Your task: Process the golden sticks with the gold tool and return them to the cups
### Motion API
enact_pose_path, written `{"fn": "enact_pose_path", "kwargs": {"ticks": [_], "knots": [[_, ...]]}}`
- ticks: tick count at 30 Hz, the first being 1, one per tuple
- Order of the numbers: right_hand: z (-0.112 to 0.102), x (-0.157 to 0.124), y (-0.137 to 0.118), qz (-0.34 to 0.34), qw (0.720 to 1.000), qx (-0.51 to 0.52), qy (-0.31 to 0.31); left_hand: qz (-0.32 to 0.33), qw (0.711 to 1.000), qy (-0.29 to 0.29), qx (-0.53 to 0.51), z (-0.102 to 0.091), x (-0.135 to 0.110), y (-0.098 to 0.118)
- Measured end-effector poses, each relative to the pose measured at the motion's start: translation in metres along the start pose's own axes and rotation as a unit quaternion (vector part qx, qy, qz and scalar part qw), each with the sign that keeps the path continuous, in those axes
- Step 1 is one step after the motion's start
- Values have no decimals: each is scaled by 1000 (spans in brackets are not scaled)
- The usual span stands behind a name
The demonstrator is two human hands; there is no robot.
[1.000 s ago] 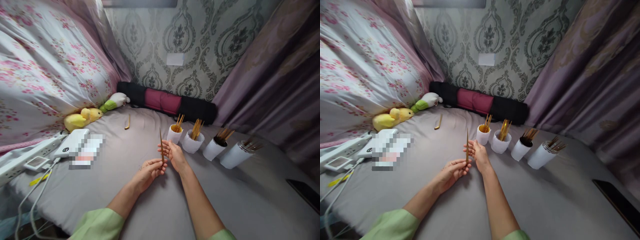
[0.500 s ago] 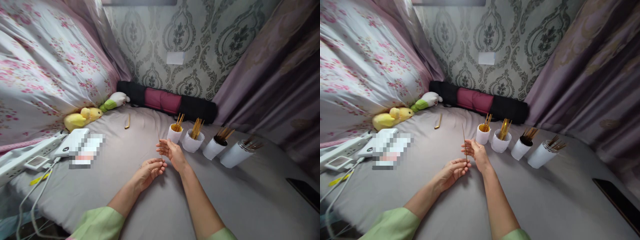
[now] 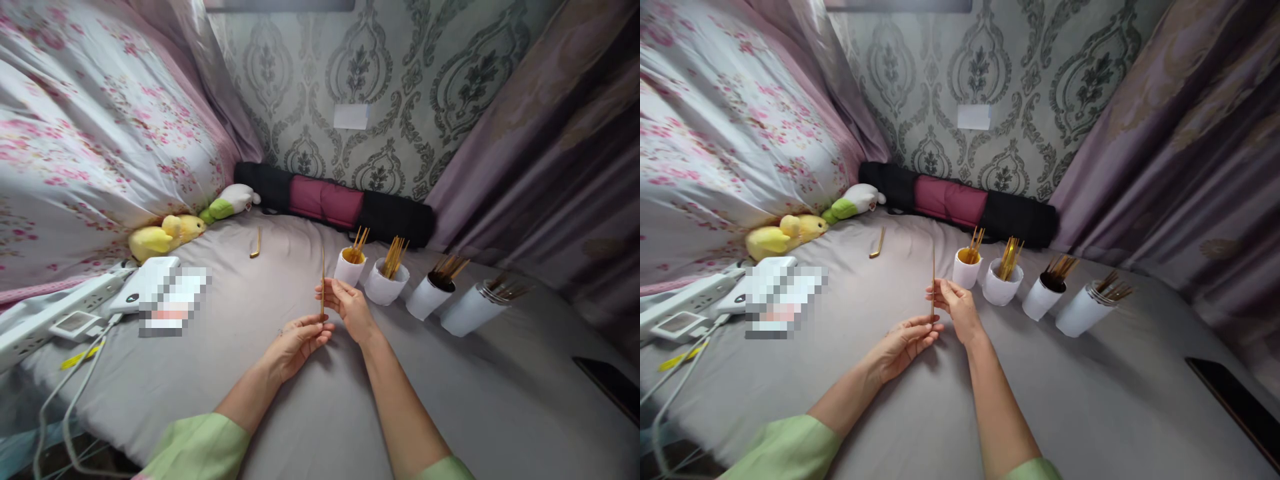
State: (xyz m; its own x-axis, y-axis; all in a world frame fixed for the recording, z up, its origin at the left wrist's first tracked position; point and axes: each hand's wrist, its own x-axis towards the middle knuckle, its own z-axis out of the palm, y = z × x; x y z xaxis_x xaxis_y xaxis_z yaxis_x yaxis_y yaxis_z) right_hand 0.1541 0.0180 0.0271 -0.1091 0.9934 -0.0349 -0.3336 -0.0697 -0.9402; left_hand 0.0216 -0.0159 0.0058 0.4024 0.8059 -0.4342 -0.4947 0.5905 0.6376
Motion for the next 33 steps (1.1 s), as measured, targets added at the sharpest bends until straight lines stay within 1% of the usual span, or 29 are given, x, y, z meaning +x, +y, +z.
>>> {"fn": "enact_pose_path", "kwargs": {"ticks": [6,14,24,33], "knots": [[-1,1,0,0,1000,18,6,3,1000,13,-8,3,-2,2],[-4,1,-3,-5,1000,11,19,-6,999,31,-18,6,-5,5],[-9,2,-8,-28,999,-3,41,4,1000,-10,-4,2,-4,3],[-14,3,-15,-107,988,-76,83,-7,999,-46,2,4,-7,1]]}}
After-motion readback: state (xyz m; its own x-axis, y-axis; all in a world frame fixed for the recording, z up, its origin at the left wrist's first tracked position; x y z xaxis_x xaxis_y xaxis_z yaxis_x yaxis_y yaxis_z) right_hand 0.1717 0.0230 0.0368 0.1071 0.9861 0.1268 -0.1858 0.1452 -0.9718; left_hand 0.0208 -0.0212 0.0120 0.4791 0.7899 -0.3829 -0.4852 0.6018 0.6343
